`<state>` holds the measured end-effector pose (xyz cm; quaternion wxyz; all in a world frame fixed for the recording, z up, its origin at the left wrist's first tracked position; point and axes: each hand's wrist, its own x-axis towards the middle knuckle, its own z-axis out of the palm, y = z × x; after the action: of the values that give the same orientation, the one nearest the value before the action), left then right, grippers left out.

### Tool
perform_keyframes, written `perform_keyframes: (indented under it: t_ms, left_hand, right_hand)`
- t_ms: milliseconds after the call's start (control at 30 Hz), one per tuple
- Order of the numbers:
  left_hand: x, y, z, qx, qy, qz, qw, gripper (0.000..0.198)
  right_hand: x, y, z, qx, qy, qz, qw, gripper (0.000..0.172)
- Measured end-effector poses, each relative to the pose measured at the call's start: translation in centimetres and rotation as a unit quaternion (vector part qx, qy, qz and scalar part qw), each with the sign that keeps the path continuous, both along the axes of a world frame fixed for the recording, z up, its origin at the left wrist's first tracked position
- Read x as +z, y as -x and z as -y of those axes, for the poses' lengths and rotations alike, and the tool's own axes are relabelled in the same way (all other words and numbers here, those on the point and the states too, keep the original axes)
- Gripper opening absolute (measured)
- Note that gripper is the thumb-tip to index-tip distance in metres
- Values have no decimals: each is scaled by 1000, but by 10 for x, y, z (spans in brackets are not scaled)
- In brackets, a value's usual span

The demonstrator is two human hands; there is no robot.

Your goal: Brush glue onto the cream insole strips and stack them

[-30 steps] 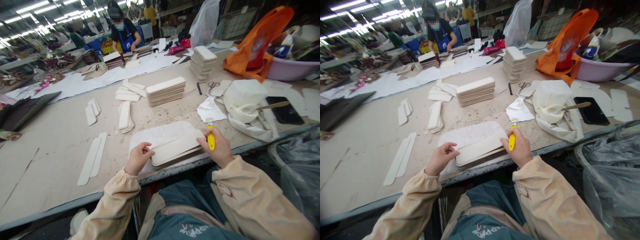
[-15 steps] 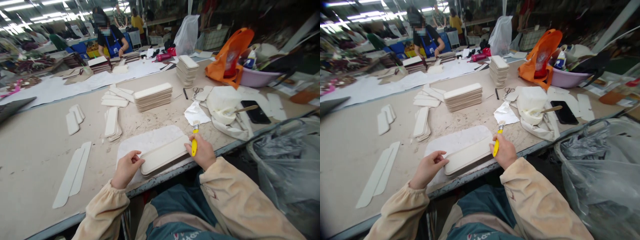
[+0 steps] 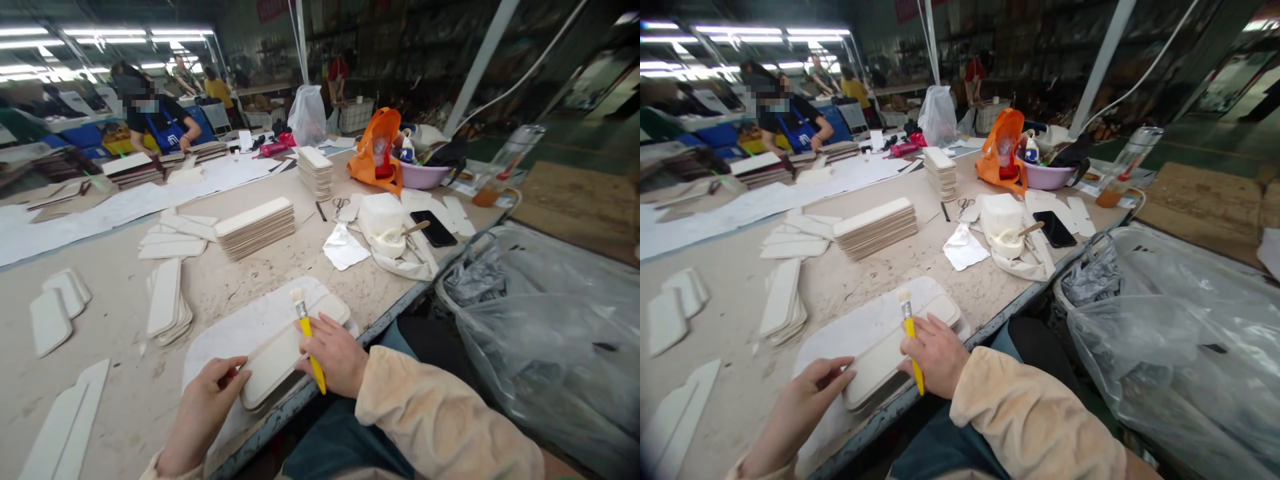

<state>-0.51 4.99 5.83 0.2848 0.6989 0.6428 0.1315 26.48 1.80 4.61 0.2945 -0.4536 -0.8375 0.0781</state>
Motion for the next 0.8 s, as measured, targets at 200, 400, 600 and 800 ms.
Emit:
perform_keyframes:
  t_ms: [200,400,600,800]
  left_hand:
    - [0,-1,0,-2,12,5,1000,43]
    - [-5,2,0,-12,10,5,1000,41]
    - [-4,0,-1,-20,-8,1,1000,40]
    - [0,-4,5,-35,-31,-3,999,37]
  right_hand:
    - [-7,-10,0,-57,29,25,998,25]
    - [-13,-46,-8,-225,60,-42,972,17]
    - [-17,-47,-13,-269,60,-75,958,16]
    - [-14,-46,-12,-256,37,-192,947,17]
